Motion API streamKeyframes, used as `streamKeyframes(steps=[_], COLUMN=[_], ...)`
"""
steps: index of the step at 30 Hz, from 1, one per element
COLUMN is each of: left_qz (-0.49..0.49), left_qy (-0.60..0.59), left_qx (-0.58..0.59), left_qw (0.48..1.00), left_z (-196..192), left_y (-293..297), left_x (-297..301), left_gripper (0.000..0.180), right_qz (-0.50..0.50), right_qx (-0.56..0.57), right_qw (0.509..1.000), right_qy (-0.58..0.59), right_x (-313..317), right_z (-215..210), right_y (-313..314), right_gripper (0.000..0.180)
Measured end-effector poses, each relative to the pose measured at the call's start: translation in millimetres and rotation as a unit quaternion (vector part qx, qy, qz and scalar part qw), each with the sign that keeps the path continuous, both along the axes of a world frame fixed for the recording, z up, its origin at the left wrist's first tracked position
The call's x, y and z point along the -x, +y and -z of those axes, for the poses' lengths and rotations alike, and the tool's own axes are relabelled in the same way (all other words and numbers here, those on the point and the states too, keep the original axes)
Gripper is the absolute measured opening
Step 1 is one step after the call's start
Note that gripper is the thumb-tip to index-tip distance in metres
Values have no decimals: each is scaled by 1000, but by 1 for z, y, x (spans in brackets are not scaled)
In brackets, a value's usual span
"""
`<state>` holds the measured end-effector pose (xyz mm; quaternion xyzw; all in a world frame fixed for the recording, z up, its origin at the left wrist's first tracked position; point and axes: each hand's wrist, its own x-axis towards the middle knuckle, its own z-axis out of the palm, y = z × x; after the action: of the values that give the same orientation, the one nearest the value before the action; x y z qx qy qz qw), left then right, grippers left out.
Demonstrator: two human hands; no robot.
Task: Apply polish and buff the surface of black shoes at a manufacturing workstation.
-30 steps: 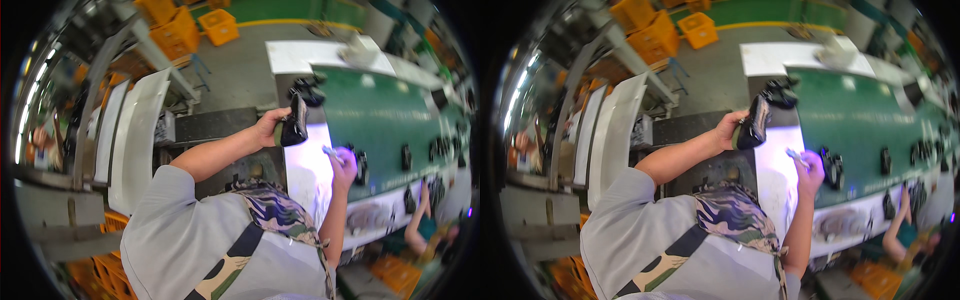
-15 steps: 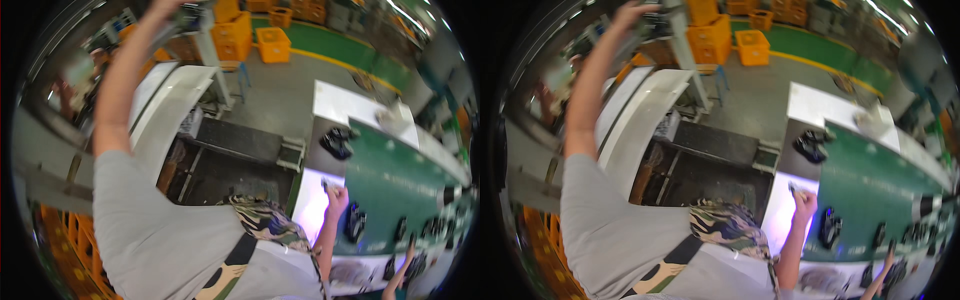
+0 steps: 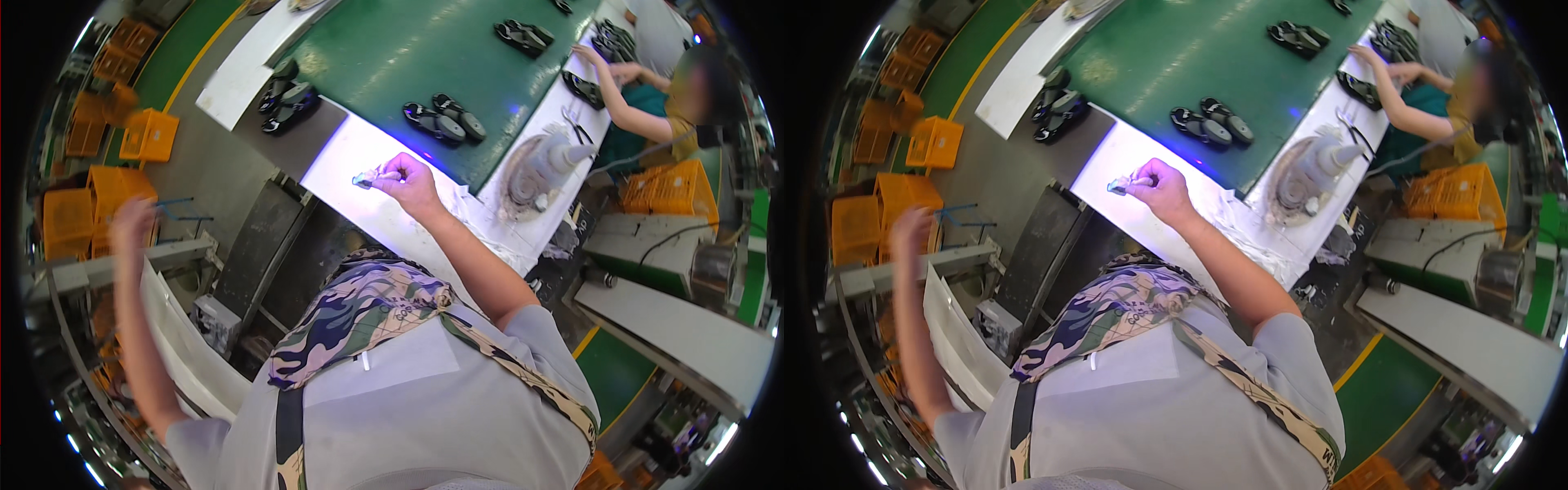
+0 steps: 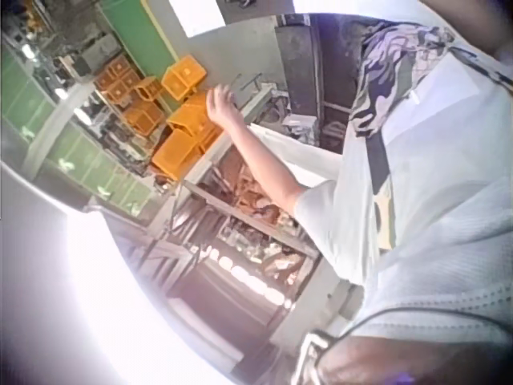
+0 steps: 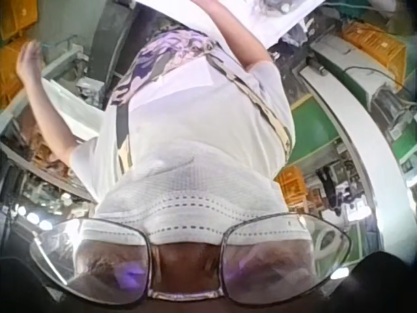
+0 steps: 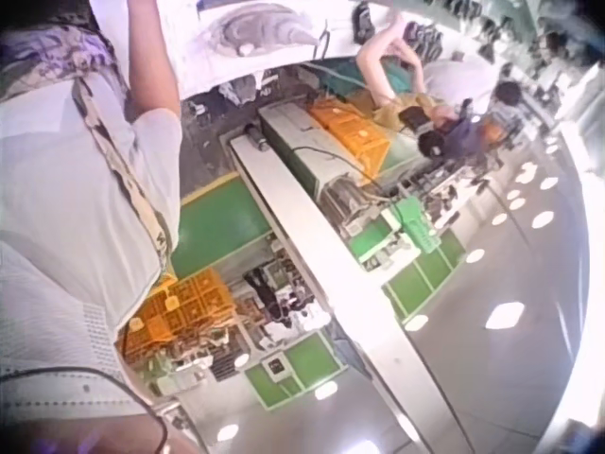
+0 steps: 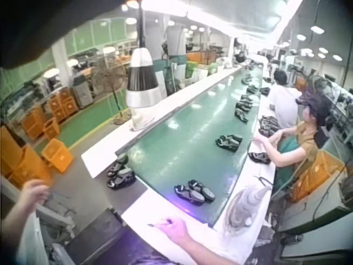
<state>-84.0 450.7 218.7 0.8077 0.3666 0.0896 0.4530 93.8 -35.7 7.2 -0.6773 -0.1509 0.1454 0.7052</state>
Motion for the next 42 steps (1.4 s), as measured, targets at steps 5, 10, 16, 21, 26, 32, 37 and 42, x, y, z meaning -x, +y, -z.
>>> streamKeyframes(steps=[5,10,16,21,26,32,37,42], left_qz=[125,101,112,131,165,313,442,331], left_qy=[53,161,169,126,69,93,-66,-24], left_qx=[441,509,485,507,531,491,38,-373], left_qw=[887,839,850,842,828,808,894,867], left_z=[235,359,364,385,389,318,262,213], left_y=[-255,-386,-447,-507,-546,-496,-307,-89], left_x=[-161,-301,-391,-508,-615,-552,-399,-295], left_gripper=[55,88,58,58,65,76,70,76], right_qz=[82,253,496,566,545,520,438,335], right_qx=[16,13,-44,-70,-39,20,-36,-130], right_qw=[996,966,865,816,826,848,896,933], right_qy=[-42,-44,54,98,140,100,57,30], right_x=[18,40,84,88,66,46,17,3], right_z=[-13,-17,-20,0,-1,2,-7,-28], right_y=[-79,-201,-290,-278,-242,-228,-201,-147], right_gripper=[24,22,24,25,25,26,24,23])
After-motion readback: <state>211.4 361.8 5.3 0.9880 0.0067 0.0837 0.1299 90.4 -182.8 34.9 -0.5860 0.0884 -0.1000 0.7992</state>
